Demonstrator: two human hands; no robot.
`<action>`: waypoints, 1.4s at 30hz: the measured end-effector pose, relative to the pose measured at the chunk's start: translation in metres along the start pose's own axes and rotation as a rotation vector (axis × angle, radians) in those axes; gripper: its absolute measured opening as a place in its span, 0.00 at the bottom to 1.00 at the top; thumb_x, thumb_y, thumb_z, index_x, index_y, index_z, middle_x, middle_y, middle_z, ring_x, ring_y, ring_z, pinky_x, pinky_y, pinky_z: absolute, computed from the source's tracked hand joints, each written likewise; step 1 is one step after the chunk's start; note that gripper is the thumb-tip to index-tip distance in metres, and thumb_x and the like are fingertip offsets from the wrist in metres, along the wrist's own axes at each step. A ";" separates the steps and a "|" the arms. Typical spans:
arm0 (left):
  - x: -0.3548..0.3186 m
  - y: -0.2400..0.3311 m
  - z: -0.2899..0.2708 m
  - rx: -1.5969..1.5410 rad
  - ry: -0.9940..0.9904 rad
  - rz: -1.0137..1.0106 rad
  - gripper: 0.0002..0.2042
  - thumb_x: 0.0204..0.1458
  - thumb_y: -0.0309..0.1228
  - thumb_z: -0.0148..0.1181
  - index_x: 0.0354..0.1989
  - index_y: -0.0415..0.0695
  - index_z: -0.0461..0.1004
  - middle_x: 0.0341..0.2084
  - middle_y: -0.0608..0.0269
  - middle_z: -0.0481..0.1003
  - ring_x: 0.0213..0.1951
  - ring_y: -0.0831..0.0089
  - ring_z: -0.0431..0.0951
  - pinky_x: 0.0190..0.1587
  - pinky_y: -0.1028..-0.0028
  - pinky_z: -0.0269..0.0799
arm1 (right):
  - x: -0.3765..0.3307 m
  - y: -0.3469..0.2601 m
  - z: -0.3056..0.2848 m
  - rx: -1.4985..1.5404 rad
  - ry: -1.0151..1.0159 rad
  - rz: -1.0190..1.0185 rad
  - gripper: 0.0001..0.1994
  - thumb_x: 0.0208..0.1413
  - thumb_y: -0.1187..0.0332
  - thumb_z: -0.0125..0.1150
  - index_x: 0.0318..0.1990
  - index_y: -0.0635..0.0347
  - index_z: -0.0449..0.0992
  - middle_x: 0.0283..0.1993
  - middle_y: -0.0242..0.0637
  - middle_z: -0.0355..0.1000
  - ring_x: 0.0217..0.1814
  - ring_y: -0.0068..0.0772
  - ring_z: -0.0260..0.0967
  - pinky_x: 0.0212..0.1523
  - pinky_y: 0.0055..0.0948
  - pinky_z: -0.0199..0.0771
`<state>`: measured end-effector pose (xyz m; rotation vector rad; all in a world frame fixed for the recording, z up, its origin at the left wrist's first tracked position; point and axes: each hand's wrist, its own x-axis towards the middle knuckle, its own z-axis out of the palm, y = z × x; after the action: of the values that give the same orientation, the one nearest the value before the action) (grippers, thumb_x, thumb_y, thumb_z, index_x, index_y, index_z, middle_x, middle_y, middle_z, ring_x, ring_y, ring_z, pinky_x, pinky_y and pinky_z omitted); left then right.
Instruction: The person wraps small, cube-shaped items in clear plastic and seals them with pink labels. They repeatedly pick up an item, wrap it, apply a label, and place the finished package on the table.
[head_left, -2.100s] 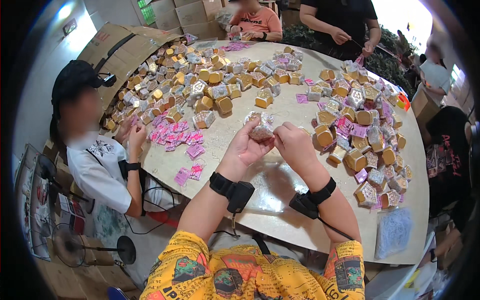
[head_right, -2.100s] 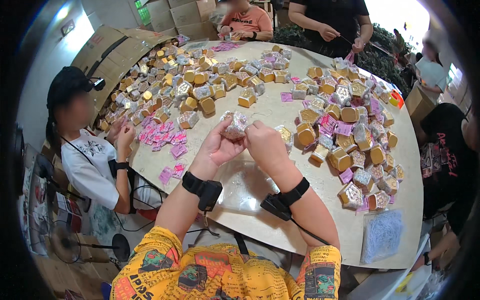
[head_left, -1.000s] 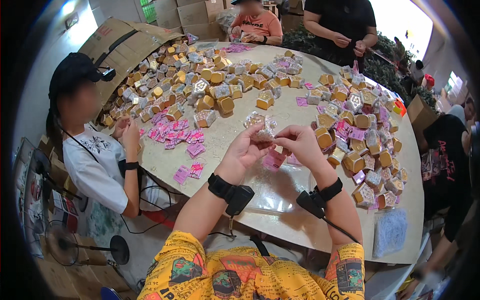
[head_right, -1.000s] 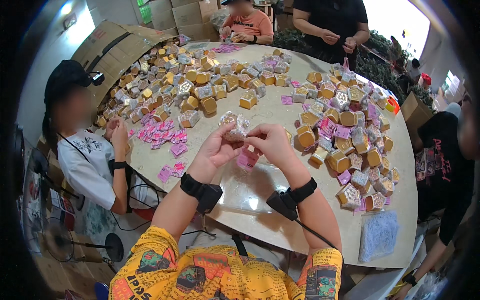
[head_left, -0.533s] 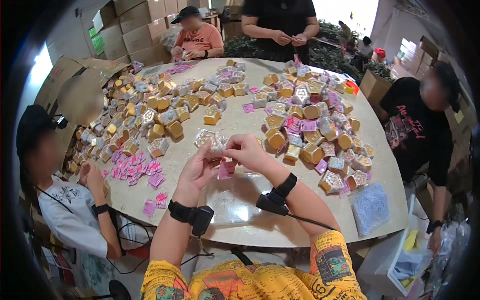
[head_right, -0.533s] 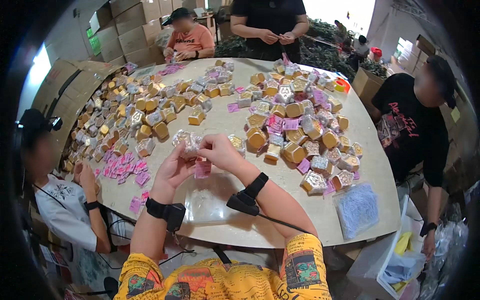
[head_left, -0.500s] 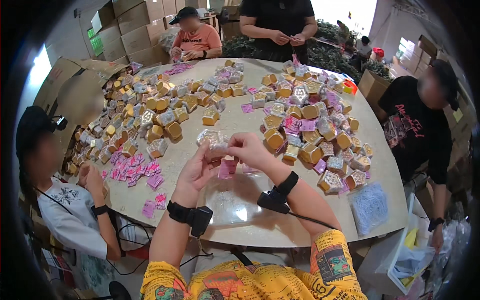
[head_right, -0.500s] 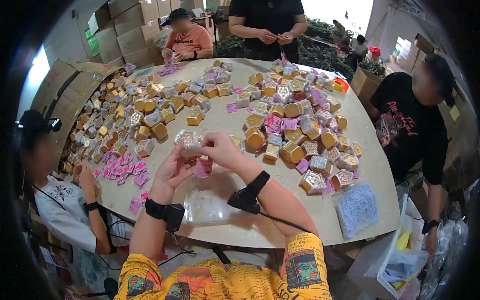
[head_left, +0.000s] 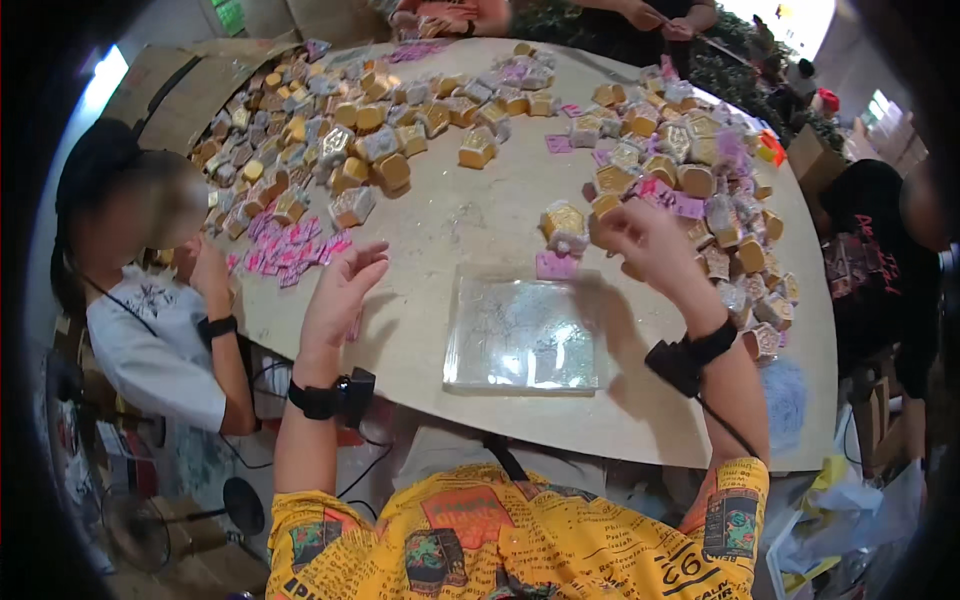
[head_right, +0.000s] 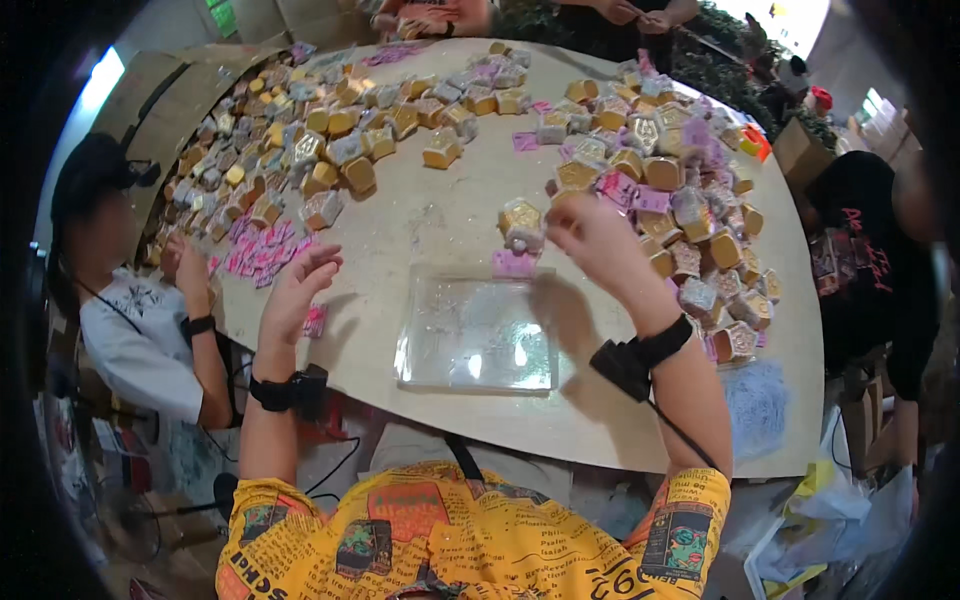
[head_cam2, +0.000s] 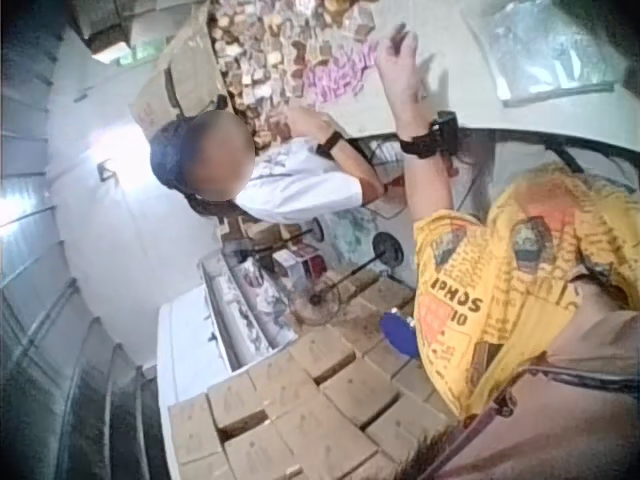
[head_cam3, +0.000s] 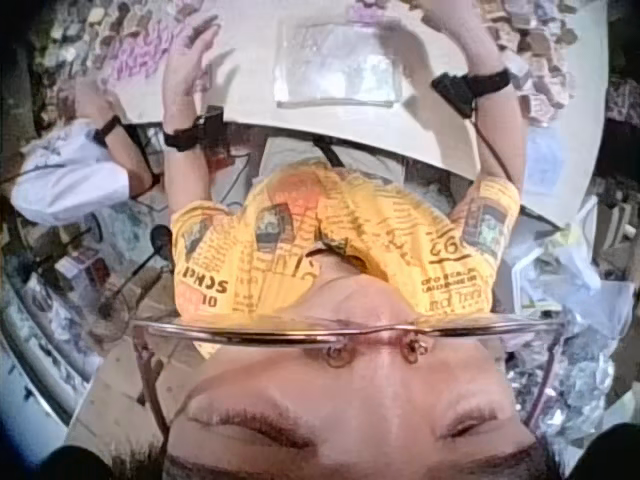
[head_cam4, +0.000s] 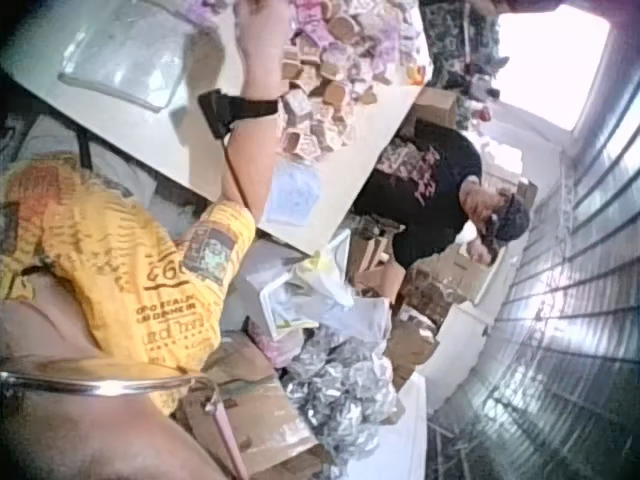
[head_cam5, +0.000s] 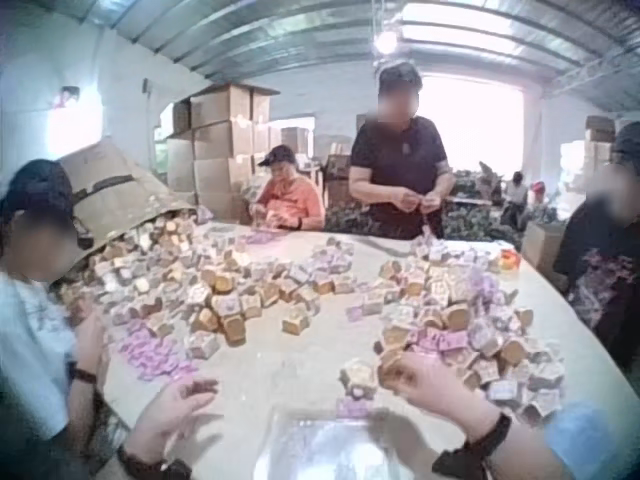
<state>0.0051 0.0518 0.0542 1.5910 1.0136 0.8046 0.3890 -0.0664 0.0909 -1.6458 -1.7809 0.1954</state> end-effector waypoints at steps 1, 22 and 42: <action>-0.003 -0.003 -0.007 0.039 0.029 0.032 0.19 0.55 0.31 0.58 0.54 0.36 0.69 0.44 0.61 0.75 0.47 0.74 0.73 0.53 0.73 0.66 | -0.010 -0.005 0.018 0.018 -0.238 -0.048 0.10 0.49 0.67 0.61 0.37 0.63 0.77 0.34 0.45 0.73 0.37 0.45 0.73 0.40 0.38 0.73; -0.053 -0.060 -0.043 0.841 0.306 0.033 0.20 0.39 0.35 0.67 0.42 0.42 0.76 0.35 0.51 0.71 0.43 0.53 0.71 0.47 0.61 0.69 | -0.024 -0.024 0.087 -0.103 -0.611 0.009 0.07 0.41 0.72 0.61 0.30 0.64 0.77 0.34 0.48 0.73 0.38 0.51 0.72 0.40 0.41 0.72; -0.020 -0.065 -0.016 0.753 0.319 0.134 0.19 0.39 0.28 0.62 0.43 0.40 0.73 0.39 0.50 0.71 0.45 0.52 0.70 0.50 0.61 0.67 | -0.034 -0.020 0.078 -0.271 -0.672 -0.114 0.10 0.37 0.66 0.65 0.28 0.61 0.78 0.34 0.45 0.73 0.38 0.49 0.72 0.40 0.43 0.73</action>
<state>-0.0317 0.0471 -0.0056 2.2254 1.5750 0.8325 0.3266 -0.0756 0.0304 -1.7866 -2.4846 0.5234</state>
